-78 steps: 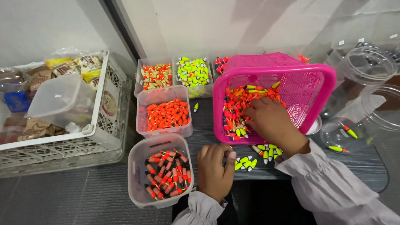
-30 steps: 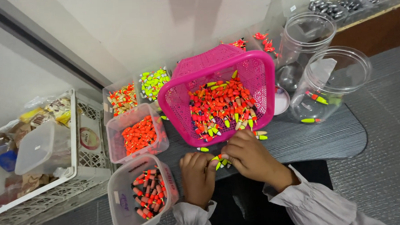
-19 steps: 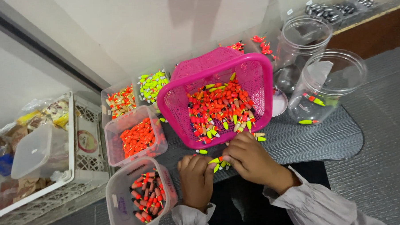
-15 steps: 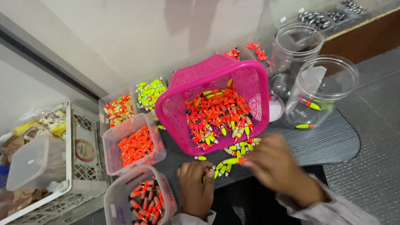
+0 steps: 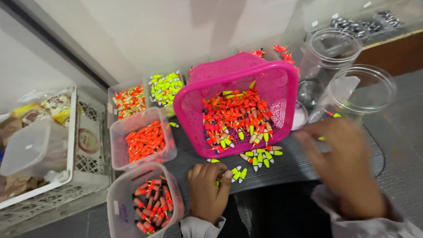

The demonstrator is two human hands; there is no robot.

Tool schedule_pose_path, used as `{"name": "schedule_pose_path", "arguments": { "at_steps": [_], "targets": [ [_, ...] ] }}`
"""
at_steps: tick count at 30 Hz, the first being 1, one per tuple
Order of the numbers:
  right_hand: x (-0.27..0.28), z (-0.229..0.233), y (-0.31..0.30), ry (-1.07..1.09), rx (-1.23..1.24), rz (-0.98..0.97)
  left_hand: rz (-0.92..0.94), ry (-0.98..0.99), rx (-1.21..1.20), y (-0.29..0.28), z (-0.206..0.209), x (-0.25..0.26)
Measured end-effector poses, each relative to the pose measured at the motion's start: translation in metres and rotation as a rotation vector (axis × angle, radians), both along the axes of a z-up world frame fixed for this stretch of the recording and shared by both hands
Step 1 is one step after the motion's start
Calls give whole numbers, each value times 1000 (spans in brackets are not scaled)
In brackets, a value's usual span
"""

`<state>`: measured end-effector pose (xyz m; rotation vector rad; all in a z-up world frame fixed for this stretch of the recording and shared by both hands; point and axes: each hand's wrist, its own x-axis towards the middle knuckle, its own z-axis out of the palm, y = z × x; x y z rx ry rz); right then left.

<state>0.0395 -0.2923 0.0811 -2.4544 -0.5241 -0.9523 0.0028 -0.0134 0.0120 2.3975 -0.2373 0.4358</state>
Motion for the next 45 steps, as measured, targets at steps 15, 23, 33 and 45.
{"name": "schedule_pose_path", "arguments": {
  "at_steps": [15,23,33,45],
  "targets": [
    [93,-75,100,614,-116,-141,12,-54,36,2,-11,1],
    [21,-58,99,426,257,371,-20,-33,-8,5,-2,-1],
    [-10,-105,93,275,360,638,-8,-40,-1,4,-10,2],
    [-10,-104,89,366,271,615,-128,-218,83,6,-19,-1]
  ]
}}
